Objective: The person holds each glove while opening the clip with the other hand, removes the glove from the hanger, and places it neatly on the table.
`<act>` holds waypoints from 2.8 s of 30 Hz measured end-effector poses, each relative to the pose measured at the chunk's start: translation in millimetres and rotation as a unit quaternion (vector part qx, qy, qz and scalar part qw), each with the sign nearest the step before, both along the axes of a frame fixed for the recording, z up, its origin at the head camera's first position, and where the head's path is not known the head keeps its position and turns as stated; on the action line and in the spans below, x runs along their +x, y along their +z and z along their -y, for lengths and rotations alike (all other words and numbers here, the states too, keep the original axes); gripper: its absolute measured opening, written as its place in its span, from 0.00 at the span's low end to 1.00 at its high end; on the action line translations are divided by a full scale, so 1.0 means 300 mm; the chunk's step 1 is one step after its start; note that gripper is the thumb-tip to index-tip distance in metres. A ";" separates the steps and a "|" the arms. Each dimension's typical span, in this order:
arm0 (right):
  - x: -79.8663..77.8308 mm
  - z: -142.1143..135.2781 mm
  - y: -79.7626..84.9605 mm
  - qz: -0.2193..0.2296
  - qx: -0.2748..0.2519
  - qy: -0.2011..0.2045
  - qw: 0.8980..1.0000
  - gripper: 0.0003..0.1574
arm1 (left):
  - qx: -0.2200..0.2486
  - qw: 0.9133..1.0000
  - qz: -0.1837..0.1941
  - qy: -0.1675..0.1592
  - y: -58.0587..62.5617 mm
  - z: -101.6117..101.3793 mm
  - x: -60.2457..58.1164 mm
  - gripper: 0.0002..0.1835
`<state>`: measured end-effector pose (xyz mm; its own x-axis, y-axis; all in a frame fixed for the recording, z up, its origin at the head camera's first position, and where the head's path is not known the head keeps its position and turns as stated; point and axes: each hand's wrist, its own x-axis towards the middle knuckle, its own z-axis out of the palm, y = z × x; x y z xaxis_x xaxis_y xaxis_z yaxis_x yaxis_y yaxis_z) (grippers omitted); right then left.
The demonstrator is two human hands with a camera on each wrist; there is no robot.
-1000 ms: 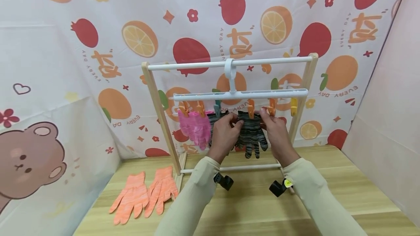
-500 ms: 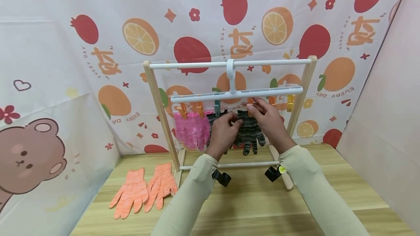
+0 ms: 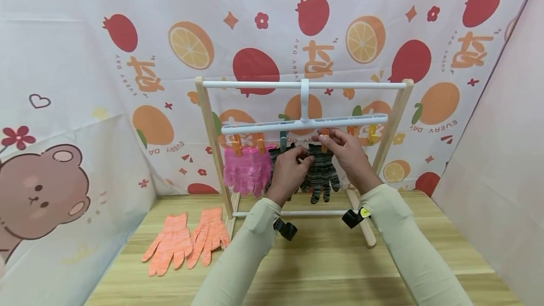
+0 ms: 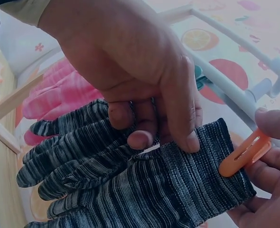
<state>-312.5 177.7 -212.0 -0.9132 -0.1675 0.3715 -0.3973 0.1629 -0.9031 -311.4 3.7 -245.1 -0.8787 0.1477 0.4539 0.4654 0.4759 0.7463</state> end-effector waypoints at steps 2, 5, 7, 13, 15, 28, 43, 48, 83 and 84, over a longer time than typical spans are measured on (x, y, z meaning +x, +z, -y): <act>0.000 0.000 -0.003 0.005 0.001 -0.002 1.000 0.28 | 0.000 1.000 0.003 -0.001 -0.001 0.004 0.001 0.07; -0.002 0.003 -0.006 0.009 0.002 -0.005 1.000 0.29 | 0.005 1.000 0.008 -0.002 -0.003 0.009 0.001 0.08; -0.003 0.004 -0.007 0.011 0.001 -0.006 1.000 0.29 | 0.007 1.000 0.011 -0.001 -0.004 0.010 0.000 0.08; -0.006 0.004 -0.016 0.018 -0.005 -0.004 1.000 0.29 | 0.005 1.000 0.013 0.001 -0.014 0.014 0.000 0.10; -0.006 0.006 -0.019 0.017 -0.009 0.000 1.000 0.29 | 0.005 1.000 0.012 0.001 -0.016 0.016 0.000 0.09; -0.016 0.025 -0.007 -0.003 -0.026 0.023 0.999 0.28 | 0.000 1.000 0.011 0.010 -0.007 0.021 -0.009 0.09; -0.030 0.042 -0.009 -0.038 -0.036 -0.008 0.999 0.28 | -0.001 1.000 0.011 0.013 0.016 0.026 -0.008 0.09; -0.030 0.054 -0.020 -0.035 -0.044 -0.029 0.998 0.25 | 0.003 1.000 0.024 0.005 0.008 0.030 -0.002 0.08; -0.022 0.079 -0.021 -0.034 -0.055 -0.089 0.994 0.23 | 0.014 0.999 0.037 -0.006 -0.058 0.130 0.066 0.07; -0.023 0.080 -0.020 -0.032 -0.057 -0.089 0.994 0.23 | 0.018 0.999 0.038 -0.010 -0.058 0.132 0.069 0.07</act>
